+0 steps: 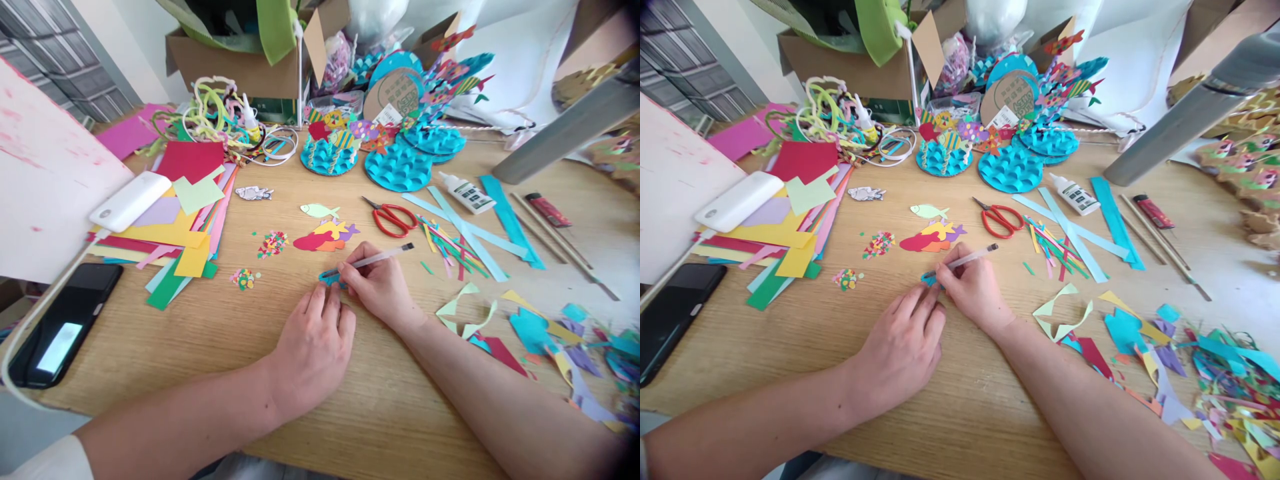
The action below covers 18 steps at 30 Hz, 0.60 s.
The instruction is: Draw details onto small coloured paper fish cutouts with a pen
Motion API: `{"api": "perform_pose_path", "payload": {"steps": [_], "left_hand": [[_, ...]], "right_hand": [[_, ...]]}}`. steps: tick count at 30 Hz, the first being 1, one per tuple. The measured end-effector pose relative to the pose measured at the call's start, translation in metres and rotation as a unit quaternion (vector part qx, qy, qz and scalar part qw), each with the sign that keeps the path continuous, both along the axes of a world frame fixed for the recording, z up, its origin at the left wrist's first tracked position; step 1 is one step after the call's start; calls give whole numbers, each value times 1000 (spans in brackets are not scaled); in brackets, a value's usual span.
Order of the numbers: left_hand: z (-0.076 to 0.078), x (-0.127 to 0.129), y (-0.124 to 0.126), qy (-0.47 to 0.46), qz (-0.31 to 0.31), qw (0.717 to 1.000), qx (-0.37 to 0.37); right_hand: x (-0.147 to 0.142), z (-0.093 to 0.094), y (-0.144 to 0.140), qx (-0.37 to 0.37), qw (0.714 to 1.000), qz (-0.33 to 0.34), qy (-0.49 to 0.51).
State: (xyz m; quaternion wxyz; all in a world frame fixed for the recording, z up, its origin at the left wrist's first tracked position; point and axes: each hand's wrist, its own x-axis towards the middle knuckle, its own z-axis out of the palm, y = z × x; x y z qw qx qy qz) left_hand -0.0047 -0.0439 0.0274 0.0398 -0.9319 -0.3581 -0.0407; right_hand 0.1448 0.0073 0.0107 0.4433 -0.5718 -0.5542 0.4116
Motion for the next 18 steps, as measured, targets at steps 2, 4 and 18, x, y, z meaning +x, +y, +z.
{"api": "perform_pose_path", "payload": {"steps": [2, 4, 18], "left_hand": [[0, 0, 1, 2, -2, 1000, 0], [0, 0, 1, 6, -3, 1000, -2], [0, 0, 0, -4, 1, 1000, 2]], "right_hand": [[0, 0, 0, 2, 1000, -3, 5], [0, 0, 0, 2, 1000, -4, 7], [0, -2, 1, 4, 1000, -9, 3]]}}
